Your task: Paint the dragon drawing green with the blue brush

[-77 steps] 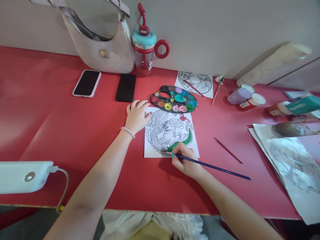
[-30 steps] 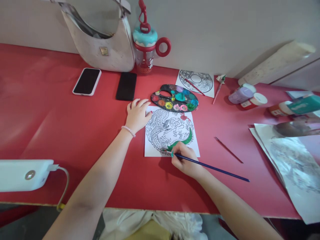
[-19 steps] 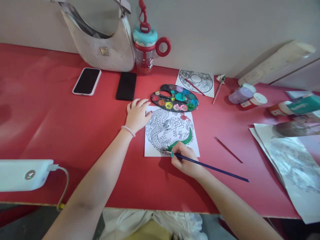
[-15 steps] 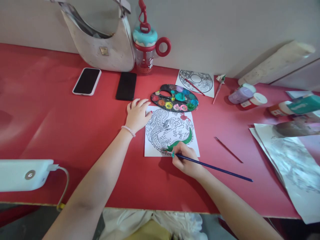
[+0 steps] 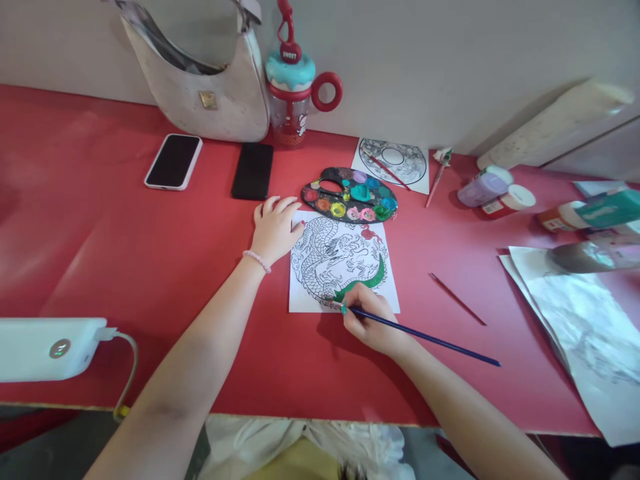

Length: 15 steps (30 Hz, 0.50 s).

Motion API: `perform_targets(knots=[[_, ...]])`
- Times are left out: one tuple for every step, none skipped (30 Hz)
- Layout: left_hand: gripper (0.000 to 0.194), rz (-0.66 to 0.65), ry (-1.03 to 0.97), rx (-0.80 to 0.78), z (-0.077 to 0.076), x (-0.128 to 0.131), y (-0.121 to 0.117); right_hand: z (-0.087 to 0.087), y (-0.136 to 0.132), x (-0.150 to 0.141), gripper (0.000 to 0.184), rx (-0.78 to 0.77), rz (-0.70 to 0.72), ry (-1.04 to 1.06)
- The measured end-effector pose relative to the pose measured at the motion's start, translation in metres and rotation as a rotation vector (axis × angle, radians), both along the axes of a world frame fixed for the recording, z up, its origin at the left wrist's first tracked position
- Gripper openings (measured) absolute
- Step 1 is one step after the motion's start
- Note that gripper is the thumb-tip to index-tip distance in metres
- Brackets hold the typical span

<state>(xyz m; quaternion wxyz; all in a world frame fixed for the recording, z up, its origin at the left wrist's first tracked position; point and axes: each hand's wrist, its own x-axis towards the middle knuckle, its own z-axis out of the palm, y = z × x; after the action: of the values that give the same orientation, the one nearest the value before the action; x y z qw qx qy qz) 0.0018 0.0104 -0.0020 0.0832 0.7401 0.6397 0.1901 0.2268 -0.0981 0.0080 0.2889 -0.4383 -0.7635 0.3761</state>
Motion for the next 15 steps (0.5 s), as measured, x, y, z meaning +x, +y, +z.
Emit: perform_targets(knots=[[0.036, 0.002, 0.001, 0.000, -0.0001, 0.0000, 0.0000, 0.0000, -0.0002, 0.0001, 0.016, 0.001, 0.000, -0.002], [0.036, 0.002, 0.000, 0.002, -0.0001, 0.0001, 0.0001, -0.0002, -0.0006, 0.0004, 0.016, 0.003, -0.003, 0.000], [0.036, 0.000, -0.001, 0.005, -0.0001, 0.0001, 0.0001, -0.0004, -0.0011, 0.0010, 0.016, 0.007, -0.009, 0.006], [0.036, -0.002, -0.002, 0.009, -0.0001, 0.0001, 0.0001, -0.0009, -0.0018, 0.0019, 0.016, 0.017, -0.018, 0.018], [0.036, -0.003, -0.003, 0.011, -0.0001, 0.0001, 0.0001, -0.0015, -0.0025, 0.0030, 0.016, 0.029, -0.029, 0.037], [0.036, -0.003, -0.003, 0.012, 0.0000, 0.0001, 0.0001, -0.0022, -0.0032, 0.0044, 0.016, 0.041, -0.043, 0.057], [0.036, -0.003, -0.002, 0.011, 0.0000, 0.0001, 0.0001, -0.0028, -0.0037, 0.0058, 0.015, 0.048, -0.057, 0.073], [0.036, -0.003, -0.001, 0.009, 0.0001, 0.0001, 0.0001, -0.0034, -0.0040, 0.0072, 0.015, 0.048, -0.069, 0.086], [0.036, -0.003, 0.000, 0.005, 0.0002, 0.0001, 0.0000, -0.0036, -0.0041, 0.0083, 0.014, 0.041, -0.076, 0.094], [0.037, -0.004, 0.000, 0.003, 0.0002, 0.0000, 0.0000, -0.0034, -0.0040, 0.0092, 0.014, 0.034, -0.075, 0.093], [0.037, -0.005, -0.001, 0.002, 0.0001, 0.0000, 0.0001, -0.0028, -0.0037, 0.0096, 0.015, 0.033, -0.066, 0.085], [0.037, -0.007, -0.003, 0.003, -0.0001, -0.0001, 0.0001, -0.0017, -0.0032, 0.0098, 0.016, 0.044, -0.049, 0.073], [0.037, -0.007, -0.006, 0.004, -0.0003, -0.0002, 0.0002, -0.0004, -0.0027, 0.0096, 0.016, 0.066, -0.026, 0.061], [0.037, -0.007, -0.009, 0.004, -0.0006, -0.0004, 0.0003, 0.0011, -0.0021, 0.0092, 0.017, 0.092, -0.004, 0.049], [0.037, -0.006, -0.011, 0.005, -0.0009, -0.0005, 0.0004, 0.0026, -0.0016, 0.0085, 0.017, 0.115, 0.017, 0.040]])
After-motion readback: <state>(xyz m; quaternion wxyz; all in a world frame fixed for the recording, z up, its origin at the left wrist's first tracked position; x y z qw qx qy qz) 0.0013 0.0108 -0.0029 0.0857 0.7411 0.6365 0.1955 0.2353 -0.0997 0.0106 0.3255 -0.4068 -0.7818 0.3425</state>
